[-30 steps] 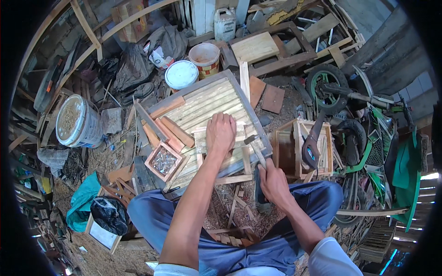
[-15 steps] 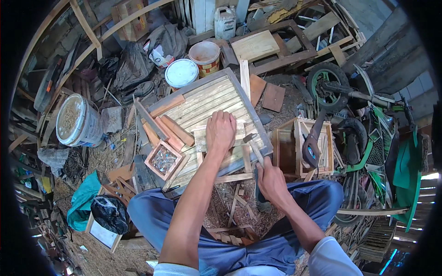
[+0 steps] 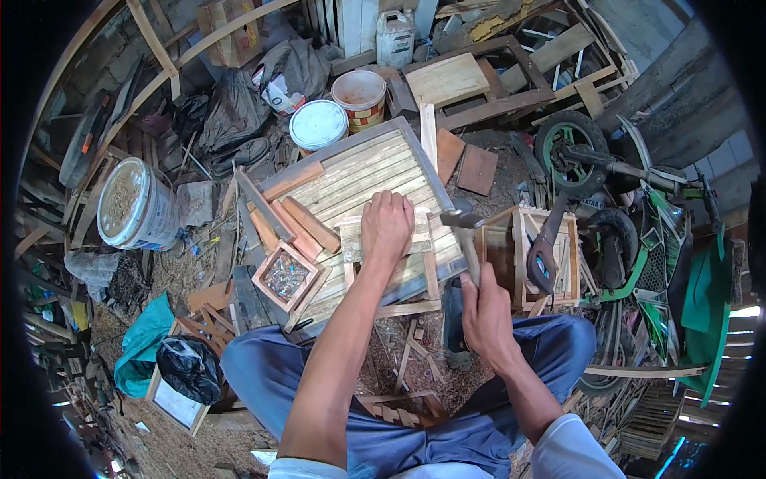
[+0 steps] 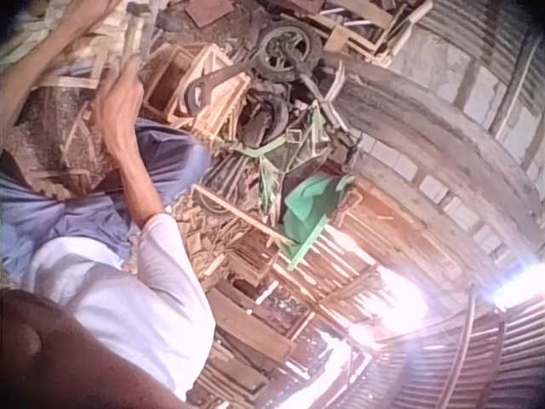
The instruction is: The person assembles a wooden frame by fitting small slats into place and hammering them, then positions a larger wooden piece and hammers it onto the frame.
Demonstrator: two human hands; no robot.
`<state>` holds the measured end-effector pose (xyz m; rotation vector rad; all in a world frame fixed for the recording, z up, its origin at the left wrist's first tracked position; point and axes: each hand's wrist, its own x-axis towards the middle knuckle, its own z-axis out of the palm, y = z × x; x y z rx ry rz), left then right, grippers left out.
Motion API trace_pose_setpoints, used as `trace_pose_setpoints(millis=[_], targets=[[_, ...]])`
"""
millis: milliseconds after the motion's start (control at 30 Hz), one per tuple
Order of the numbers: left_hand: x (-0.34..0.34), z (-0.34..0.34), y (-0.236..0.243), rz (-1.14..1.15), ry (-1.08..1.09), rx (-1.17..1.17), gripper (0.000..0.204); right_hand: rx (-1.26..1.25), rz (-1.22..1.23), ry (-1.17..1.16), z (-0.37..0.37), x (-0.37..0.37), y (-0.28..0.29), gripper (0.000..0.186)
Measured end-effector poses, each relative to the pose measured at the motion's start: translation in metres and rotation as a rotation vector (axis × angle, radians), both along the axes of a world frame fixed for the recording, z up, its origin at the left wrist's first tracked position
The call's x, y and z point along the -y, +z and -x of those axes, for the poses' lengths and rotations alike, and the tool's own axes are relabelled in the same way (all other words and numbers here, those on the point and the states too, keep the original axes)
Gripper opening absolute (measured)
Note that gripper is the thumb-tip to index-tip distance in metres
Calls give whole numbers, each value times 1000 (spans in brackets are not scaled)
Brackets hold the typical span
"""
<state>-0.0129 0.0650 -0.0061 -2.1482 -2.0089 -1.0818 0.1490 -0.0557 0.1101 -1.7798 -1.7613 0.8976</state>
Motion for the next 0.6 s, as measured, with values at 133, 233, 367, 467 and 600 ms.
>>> trace_pose_setpoints(millis=[133, 233, 367, 467, 600], targets=[[0, 0, -1, 11, 9, -3, 19, -25, 6, -34, -3, -2, 0, 18], [1, 0, 0, 11, 1, -5, 19, -95, -58, -19, -1, 2, -6, 18], [1, -2, 1, -18, -1, 13, 17, 180, 35, 119, -8, 1, -32, 16], [-1, -1, 1, -19, -4, 9, 17, 165, 24, 104, -4, 4, -29, 17], [-2, 0, 0, -29, -3, 8, 16, 118, -51, 66, -3, 3, -39, 18]])
